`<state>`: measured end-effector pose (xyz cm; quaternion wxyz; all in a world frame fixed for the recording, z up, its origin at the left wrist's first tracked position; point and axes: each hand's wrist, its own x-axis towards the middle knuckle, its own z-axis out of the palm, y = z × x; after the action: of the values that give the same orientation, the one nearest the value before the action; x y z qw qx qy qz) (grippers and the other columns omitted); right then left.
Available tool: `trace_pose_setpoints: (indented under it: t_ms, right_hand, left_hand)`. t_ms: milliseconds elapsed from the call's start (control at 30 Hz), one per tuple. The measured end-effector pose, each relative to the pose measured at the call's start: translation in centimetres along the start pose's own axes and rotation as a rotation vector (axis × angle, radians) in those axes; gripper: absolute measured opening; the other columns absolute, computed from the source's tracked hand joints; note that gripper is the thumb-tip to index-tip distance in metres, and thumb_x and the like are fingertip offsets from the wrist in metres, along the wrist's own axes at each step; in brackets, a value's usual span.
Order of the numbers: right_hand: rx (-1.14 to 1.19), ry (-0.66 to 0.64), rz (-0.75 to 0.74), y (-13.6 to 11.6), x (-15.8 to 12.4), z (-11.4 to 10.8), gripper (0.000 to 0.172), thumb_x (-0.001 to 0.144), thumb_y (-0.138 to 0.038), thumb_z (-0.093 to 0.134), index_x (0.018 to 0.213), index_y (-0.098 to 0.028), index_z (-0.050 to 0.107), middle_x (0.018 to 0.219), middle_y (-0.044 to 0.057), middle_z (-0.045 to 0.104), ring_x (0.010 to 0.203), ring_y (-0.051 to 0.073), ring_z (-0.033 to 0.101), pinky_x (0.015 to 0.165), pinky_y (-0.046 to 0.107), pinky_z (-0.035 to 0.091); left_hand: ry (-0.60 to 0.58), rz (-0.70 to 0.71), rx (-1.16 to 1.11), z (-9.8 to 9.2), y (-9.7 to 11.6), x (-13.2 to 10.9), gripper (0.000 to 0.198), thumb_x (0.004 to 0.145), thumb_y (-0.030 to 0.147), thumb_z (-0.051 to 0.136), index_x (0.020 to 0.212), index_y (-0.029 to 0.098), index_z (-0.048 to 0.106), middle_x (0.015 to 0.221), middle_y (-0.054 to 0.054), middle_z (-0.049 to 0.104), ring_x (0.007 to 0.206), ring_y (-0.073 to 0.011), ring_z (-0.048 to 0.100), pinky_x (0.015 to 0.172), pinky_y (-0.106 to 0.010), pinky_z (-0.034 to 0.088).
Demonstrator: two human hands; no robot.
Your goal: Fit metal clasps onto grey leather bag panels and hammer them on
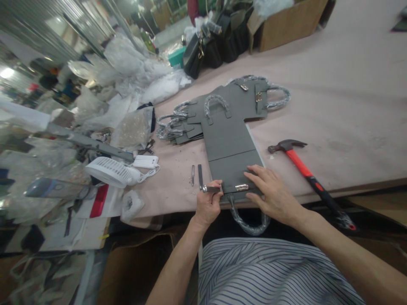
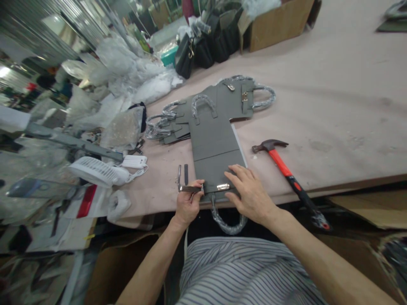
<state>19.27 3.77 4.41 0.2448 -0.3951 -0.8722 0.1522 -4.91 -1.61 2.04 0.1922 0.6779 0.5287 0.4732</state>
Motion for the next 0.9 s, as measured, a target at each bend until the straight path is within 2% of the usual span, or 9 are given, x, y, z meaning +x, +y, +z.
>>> trace_pose_setpoints:
  t_ms: [167, 267, 400, 467, 567, 667, 733, 800, 900]
  right_hand:
    - [-0.104, 0.168, 0.126, 2.5, -2.0, -3.2, 0.039, 0.096, -0.036, 0.053, 0.13, -0.018, 0.055, 0.138, 0.018, 0.056, 0.126, 0.034, 0.054, 0.105, 0.053, 0.046]
    - [-0.25, 0.175, 0.298, 4.4, -3.8, -4.4, 0.039, 0.094, -0.037, 0.052, 0.123, -0.012, 0.059, 0.128, 0.021, 0.06, 0.116, 0.035, 0.058, 0.1, 0.048, 0.048]
    - [-0.429, -0.072, 0.571, 5.4, -5.4, -5.5, 0.035, 0.094, -0.037, 0.051, 0.113, -0.009, 0.062, 0.105, 0.021, 0.064, 0.095, 0.034, 0.064, 0.078, 0.041, 0.05]
    - [-0.471, -0.193, 0.704, 5.5, -5.5, -5.9, 0.034, 0.096, -0.036, 0.048, 0.115, -0.011, 0.061, 0.102, 0.018, 0.063, 0.079, 0.029, 0.065, 0.063, 0.036, 0.043]
    - [-0.437, -0.275, 0.815, 6.5, -4.9, -6.5, 0.024, 0.095, -0.031, 0.048, 0.107, -0.014, 0.062, 0.091, 0.015, 0.063, 0.063, 0.023, 0.059, 0.056, 0.033, 0.033]
    - [-0.198, -0.258, 0.876, 8.2, -4.2, -7.3, 0.008, 0.084, -0.022, 0.056, 0.077, -0.019, 0.056, 0.067, 0.008, 0.056, 0.055, 0.019, 0.049, 0.055, 0.032, 0.03]
    - [0.101, -0.197, 1.011, 8.7, -3.8, -7.8, 0.015, 0.077, -0.021, 0.057, 0.066, -0.023, 0.048, 0.057, 0.004, 0.051, 0.051, 0.017, 0.044, 0.052, 0.032, 0.03]
    - [0.444, -0.152, 1.114, 8.0, -3.5, -8.2, 0.013, 0.074, -0.027, 0.056, 0.064, -0.024, 0.048, 0.057, 0.004, 0.051, 0.049, 0.016, 0.043, 0.049, 0.03, 0.033]
    - [0.811, -0.125, 1.125, 5.0, -2.7, -8.9, 0.019, 0.072, -0.04, 0.057, 0.07, -0.021, 0.055, 0.058, -0.001, 0.045, 0.043, 0.011, 0.035, 0.042, 0.026, 0.031]
  left_hand:
    - [0.005, 0.011, 0.03, -0.1, -0.4, -0.1, 0.012, 0.094, 0.017, 0.055, 0.104, 0.02, 0.061, 0.111, -0.011, 0.074, 0.108, -0.0211, 0.072, 0.096, -0.038, 0.059]
    - [-0.037, 0.031, 0.039, -0.1, -0.3, 0.2, 0.015, 0.092, 0.015, 0.056, 0.106, 0.02, 0.061, 0.11, -0.01, 0.075, 0.107, -0.0206, 0.072, 0.097, -0.037, 0.059]
    - [-0.037, 0.017, 0.04, 0.0, -0.1, 0.3, 0.018, 0.091, 0.013, 0.055, 0.107, 0.019, 0.062, 0.11, -0.01, 0.075, 0.106, -0.0203, 0.072, 0.096, -0.037, 0.059]
    - [-0.036, -0.007, 0.042, 0.1, 0.1, 0.3, 0.018, 0.091, 0.013, 0.055, 0.106, 0.019, 0.062, 0.11, -0.01, 0.075, 0.106, -0.0205, 0.072, 0.097, -0.037, 0.059]
    - [-0.063, -0.057, 0.029, 0.2, 0.4, 0.5, 0.018, 0.09, 0.013, 0.056, 0.105, 0.019, 0.062, 0.11, -0.009, 0.074, 0.106, -0.0208, 0.072, 0.097, -0.037, 0.058]
    - [-0.085, -0.095, 0.007, 0.3, 0.8, 0.8, 0.019, 0.088, 0.012, 0.057, 0.104, 0.019, 0.063, 0.108, -0.009, 0.074, 0.105, -0.0209, 0.072, 0.096, -0.036, 0.058]
    - [-0.093, -0.118, 0.005, 0.4, 1.0, 0.9, 0.019, 0.087, 0.011, 0.058, 0.103, 0.019, 0.064, 0.106, -0.008, 0.074, 0.102, -0.0208, 0.072, 0.095, -0.035, 0.058]
    - [-0.097, -0.146, 0.01, 0.5, 1.2, 0.9, 0.019, 0.086, 0.01, 0.058, 0.1, 0.019, 0.065, 0.103, -0.007, 0.074, 0.1, -0.0203, 0.072, 0.093, -0.034, 0.058]
    - [-0.085, -0.161, -0.002, 0.7, 1.3, 0.9, 0.019, 0.084, 0.008, 0.058, 0.097, 0.019, 0.066, 0.099, -0.006, 0.074, 0.095, -0.0197, 0.071, 0.09, -0.032, 0.058]
